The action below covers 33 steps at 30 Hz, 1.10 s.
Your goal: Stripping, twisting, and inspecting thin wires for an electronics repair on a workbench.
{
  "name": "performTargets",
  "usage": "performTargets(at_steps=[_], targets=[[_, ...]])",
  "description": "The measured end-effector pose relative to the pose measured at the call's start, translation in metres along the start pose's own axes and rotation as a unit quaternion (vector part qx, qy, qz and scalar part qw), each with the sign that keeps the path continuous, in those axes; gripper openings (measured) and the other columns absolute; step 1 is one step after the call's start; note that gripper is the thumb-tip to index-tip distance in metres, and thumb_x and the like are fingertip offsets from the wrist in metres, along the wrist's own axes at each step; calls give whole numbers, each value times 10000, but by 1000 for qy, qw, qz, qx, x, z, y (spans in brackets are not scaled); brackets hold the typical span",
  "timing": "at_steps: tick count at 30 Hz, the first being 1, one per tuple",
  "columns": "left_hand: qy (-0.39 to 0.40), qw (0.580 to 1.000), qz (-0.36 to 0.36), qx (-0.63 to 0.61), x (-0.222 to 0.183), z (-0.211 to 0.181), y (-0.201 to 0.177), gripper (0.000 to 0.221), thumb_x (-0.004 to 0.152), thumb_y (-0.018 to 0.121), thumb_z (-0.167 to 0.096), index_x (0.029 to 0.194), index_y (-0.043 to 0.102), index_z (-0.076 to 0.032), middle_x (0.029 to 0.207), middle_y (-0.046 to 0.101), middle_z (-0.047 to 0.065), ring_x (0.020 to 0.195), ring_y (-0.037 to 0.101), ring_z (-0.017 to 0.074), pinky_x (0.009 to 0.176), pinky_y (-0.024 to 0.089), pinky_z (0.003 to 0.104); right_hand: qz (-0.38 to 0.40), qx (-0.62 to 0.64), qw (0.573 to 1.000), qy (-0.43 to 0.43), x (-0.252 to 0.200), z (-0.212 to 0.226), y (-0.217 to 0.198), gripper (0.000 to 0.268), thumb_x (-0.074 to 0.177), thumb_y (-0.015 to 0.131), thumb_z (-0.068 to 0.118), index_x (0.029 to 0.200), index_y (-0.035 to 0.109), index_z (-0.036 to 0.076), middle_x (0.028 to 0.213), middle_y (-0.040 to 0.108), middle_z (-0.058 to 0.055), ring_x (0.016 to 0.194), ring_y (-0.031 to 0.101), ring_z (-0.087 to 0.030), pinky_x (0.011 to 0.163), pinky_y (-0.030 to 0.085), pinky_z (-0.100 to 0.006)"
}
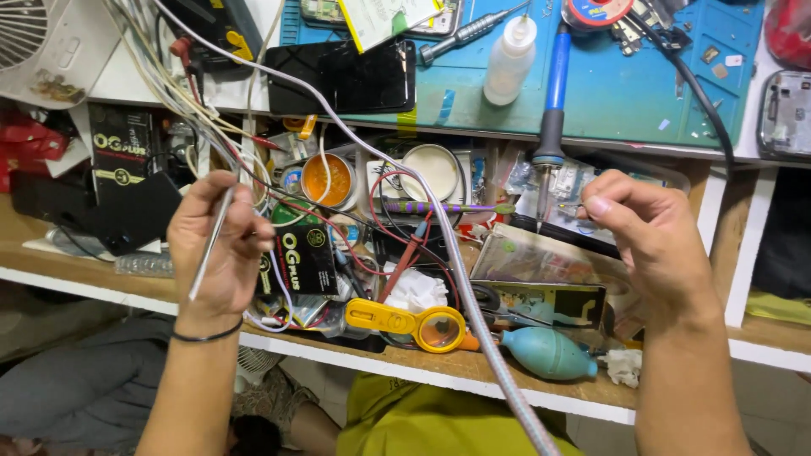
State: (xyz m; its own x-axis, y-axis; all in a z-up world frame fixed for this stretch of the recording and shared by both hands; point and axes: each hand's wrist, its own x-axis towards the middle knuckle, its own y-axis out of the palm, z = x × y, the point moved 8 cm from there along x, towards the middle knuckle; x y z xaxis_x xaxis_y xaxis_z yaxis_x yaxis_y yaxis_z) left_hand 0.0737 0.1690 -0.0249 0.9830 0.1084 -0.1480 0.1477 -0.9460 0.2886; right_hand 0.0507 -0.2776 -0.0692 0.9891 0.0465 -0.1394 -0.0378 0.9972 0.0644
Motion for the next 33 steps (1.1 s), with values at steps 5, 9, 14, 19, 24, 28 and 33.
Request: performTargets(at_steps=[5, 9, 14, 19, 24, 28, 33], targets=[[73, 972, -2, 225, 6, 8, 18, 263, 998, 682, -326, 1080, 748, -85, 771, 695, 25, 538, 632, 101, 469, 515, 193, -9, 23, 1000, 8, -3, -10, -3, 139, 967, 691, 174, 846, 680, 107, 861, 614, -20, 896, 564, -135, 860, 466, -269], [154, 901, 26, 405, 11, 4, 48, 173, 955, 749, -151, 1059, 773, -15, 982, 792, 118, 569, 710, 131, 482, 603, 190, -23, 19, 999, 16, -3, -17, -9, 131, 971, 691, 165, 862, 674, 96, 894, 626, -28, 920, 575, -139, 861, 473, -270], [288, 789, 54, 540, 18, 15, 54, 189, 1000, 704, -167, 954, 794, -7, 973, 797, 118, 815, 787, 223, 641, 637, 313, -20, 15, 1000, 10, -2, -15, -9, 145, 984, 677, 155, 855, 666, 89, 882, 617, -41, 911, 573, -150, 862, 479, -275], [279, 744, 51, 604, 22, 25, 52, 494, 1031, 670, -239, 578, 644, -43, 779, 786, 56, 571, 681, 175, 472, 476, 329, -17, -4, 1000, 15, -1, -11, -6, 180, 990, 672, 172, 828, 658, 97, 871, 618, -25, 885, 558, -131, 815, 439, -253], [238, 743, 46, 624, 31, 39, 39, 604, 1057, 673, -297, 523, 454, -118, 498, 454, -7, 440, 371, 133, 425, 271, 320, -10, 18, 1000, 10, 0, -16, -8, 160, 982, 672, 149, 832, 659, 92, 863, 608, -42, 884, 561, -153, 835, 452, -285], [243, 743, 41, 622, 30, 35, 41, 588, 1046, 685, -285, 528, 476, -101, 523, 519, 0, 440, 400, 132, 410, 287, 326, -19, 15, 1000, 16, -1, -17, -9, 148, 971, 685, 158, 836, 670, 101, 865, 608, -31, 901, 571, -145, 848, 469, -272], [182, 759, 3, 625, 39, 36, 23, 688, 1037, 737, -342, 532, 329, -113, 458, 310, 3, 431, 278, 154, 455, 222, 375, -19, 12, 1000, 12, 0, -16, -8, 158, 973, 691, 173, 828, 671, 112, 847, 600, -22, 895, 566, -144, 848, 482, -274]])
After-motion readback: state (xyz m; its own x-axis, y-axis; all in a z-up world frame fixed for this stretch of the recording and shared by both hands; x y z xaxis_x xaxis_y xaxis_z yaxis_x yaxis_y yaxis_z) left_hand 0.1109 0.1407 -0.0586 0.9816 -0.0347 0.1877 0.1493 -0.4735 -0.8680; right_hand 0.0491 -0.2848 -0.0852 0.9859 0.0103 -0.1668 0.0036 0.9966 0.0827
